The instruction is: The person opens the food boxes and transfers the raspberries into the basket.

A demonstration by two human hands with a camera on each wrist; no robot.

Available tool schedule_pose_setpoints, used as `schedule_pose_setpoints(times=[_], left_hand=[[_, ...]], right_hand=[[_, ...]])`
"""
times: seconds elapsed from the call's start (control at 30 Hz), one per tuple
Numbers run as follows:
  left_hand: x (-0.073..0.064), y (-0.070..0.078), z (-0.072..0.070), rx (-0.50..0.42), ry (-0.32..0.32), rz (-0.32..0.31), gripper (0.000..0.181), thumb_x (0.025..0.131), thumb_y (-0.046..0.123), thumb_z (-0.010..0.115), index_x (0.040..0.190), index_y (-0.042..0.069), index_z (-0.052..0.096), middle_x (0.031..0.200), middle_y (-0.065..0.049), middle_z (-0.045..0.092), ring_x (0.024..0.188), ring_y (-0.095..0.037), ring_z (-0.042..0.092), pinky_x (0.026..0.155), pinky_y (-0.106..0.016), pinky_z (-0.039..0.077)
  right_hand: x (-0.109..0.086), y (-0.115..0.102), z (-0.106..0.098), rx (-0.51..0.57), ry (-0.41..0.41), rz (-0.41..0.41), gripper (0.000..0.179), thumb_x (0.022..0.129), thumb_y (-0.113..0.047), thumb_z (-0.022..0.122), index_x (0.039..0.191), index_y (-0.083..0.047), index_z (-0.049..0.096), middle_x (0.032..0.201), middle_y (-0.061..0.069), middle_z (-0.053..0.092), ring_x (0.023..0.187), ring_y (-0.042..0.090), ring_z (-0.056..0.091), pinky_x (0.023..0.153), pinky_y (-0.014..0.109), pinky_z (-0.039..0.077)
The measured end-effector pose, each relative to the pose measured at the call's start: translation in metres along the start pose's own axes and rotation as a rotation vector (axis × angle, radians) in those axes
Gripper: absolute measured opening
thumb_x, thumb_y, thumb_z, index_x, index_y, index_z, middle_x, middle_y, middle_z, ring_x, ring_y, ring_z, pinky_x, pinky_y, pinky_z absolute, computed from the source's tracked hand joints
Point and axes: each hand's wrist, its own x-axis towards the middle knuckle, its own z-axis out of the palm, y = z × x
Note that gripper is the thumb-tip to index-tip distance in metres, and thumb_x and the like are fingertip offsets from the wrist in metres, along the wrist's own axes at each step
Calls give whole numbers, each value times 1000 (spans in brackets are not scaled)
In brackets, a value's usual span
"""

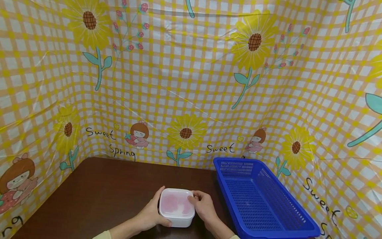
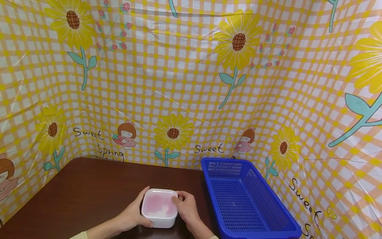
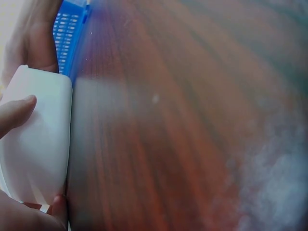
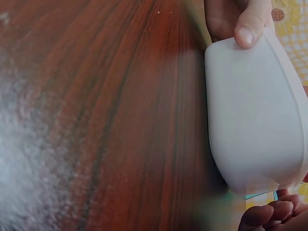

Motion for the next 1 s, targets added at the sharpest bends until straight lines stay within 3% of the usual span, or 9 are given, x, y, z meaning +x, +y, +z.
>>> schedule_pose_setpoints(times=[0.4, 0.67, 0.83, 1.0], left_hand=[[2, -3, 0, 7, 0, -22, 130, 59, 19, 95, 161, 16, 14, 143, -20, 45, 120, -31, 49, 100, -54, 40], [1, -4, 1, -59, -18, -1, 132, 60, 14, 93, 161, 15, 9, 148, -20, 43, 122, -32, 50, 100, -48, 41], [1, -4, 0, -36, -3, 0, 133, 59, 16, 95, 161, 15, 10, 147, -22, 43, 122, -33, 50, 100, -50, 41], [3, -5, -1, -27, 0, 6, 133, 59, 16, 95, 161, 13, 10, 146, -23, 43, 120, -33, 52, 98, -46, 44]], right_hand=[[-1, 1, 1, 15, 3, -46, 29, 89, -9, 71, 112, 9, 67, 86, 3, 56, 80, 14, 53, 64, 20, 45], [-3, 3, 0, 8, -4, -70, 28, 90, -10, 71, 112, 7, 68, 92, 7, 68, 81, 13, 60, 65, 23, 51], [-3, 2, -1, 6, -12, -96, 25, 90, -9, 71, 110, 6, 70, 76, 1, 56, 73, 12, 53, 58, 21, 45], [-1, 3, -1, -36, 0, -126, 25, 89, -10, 72, 109, 6, 70, 73, -1, 51, 72, 12, 50, 56, 20, 42]])
